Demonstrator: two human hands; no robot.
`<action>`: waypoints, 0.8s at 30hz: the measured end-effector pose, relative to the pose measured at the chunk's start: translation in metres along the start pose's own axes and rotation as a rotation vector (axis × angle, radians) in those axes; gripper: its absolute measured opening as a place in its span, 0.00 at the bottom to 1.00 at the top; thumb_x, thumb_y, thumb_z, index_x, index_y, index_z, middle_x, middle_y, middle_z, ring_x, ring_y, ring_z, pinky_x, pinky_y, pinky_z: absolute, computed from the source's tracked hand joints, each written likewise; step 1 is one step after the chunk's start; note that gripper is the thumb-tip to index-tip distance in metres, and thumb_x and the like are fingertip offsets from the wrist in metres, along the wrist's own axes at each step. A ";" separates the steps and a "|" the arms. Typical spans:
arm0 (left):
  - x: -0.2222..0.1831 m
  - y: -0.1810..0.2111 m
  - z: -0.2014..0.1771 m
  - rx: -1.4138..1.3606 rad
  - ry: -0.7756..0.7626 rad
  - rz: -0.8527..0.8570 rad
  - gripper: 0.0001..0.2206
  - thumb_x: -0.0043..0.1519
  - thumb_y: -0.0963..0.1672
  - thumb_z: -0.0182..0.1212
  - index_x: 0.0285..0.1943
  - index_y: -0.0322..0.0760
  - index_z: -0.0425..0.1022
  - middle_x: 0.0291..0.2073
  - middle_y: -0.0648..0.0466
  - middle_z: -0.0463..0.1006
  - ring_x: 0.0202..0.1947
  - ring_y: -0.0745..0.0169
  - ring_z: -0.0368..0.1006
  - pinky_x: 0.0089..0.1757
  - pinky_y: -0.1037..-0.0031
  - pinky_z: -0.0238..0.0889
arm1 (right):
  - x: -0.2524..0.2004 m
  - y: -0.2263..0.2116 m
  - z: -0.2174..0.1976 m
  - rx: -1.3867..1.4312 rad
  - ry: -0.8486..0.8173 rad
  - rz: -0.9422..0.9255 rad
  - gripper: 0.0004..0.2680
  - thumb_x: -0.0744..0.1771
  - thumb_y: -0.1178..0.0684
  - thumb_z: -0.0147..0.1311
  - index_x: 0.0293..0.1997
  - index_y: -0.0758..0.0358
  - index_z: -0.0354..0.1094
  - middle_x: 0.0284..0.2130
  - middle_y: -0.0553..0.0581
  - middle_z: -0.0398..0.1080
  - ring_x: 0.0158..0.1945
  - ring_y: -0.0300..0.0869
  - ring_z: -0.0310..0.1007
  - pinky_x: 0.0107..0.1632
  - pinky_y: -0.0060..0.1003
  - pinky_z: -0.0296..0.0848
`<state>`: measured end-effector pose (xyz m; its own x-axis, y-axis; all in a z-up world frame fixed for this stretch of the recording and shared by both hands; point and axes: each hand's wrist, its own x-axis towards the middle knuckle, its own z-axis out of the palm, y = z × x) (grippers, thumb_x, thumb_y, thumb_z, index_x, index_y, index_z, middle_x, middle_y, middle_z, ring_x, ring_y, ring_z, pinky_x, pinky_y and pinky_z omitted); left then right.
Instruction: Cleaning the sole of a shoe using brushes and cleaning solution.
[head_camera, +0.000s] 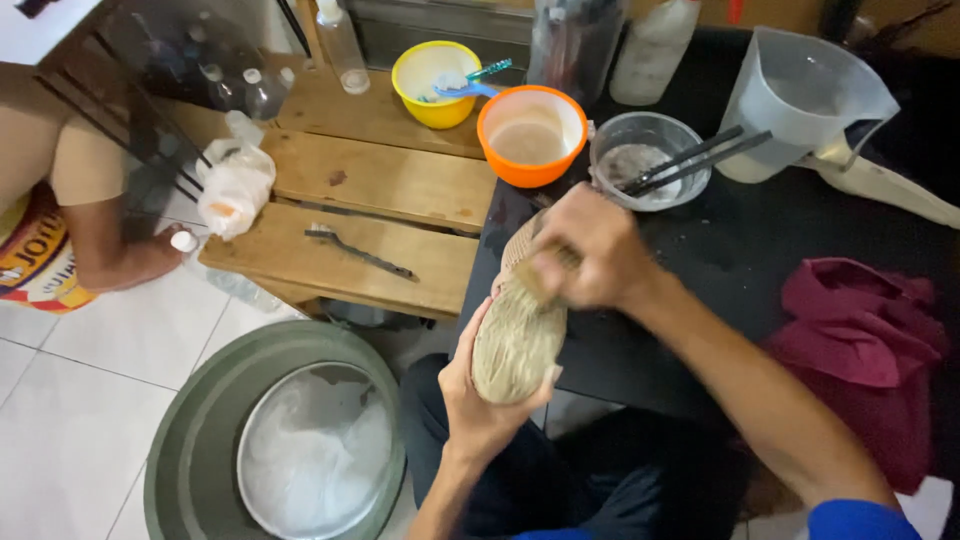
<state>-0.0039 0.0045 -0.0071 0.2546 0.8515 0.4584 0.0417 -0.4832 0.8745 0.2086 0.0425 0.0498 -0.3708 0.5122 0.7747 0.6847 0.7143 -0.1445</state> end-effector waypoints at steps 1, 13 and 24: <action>0.001 0.003 -0.004 -0.002 0.012 -0.003 0.41 0.43 0.46 0.81 0.68 0.31 0.67 0.61 0.47 0.78 0.58 0.62 0.77 0.58 0.74 0.70 | 0.001 0.005 -0.005 -0.053 0.029 0.090 0.07 0.66 0.54 0.49 0.29 0.64 0.65 0.26 0.59 0.62 0.30 0.52 0.60 0.39 0.48 0.61; -0.007 -0.011 0.002 -0.024 0.086 -0.005 0.43 0.42 0.47 0.81 0.68 0.27 0.67 0.60 0.45 0.78 0.58 0.60 0.77 0.57 0.72 0.72 | 0.000 -0.020 0.005 -0.013 -0.001 0.120 0.05 0.65 0.53 0.52 0.31 0.62 0.64 0.28 0.58 0.63 0.31 0.51 0.61 0.40 0.46 0.63; 0.001 -0.016 0.003 0.006 0.143 -0.090 0.42 0.40 0.48 0.81 0.67 0.33 0.70 0.58 0.49 0.81 0.54 0.66 0.80 0.54 0.77 0.73 | -0.001 -0.031 0.007 0.052 -0.013 0.161 0.05 0.61 0.51 0.51 0.29 0.58 0.61 0.27 0.56 0.63 0.29 0.50 0.61 0.37 0.45 0.64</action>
<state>-0.0018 0.0125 -0.0209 0.1098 0.9113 0.3968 0.0636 -0.4048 0.9122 0.1828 0.0233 0.0495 -0.2671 0.6276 0.7313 0.7024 0.6463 -0.2981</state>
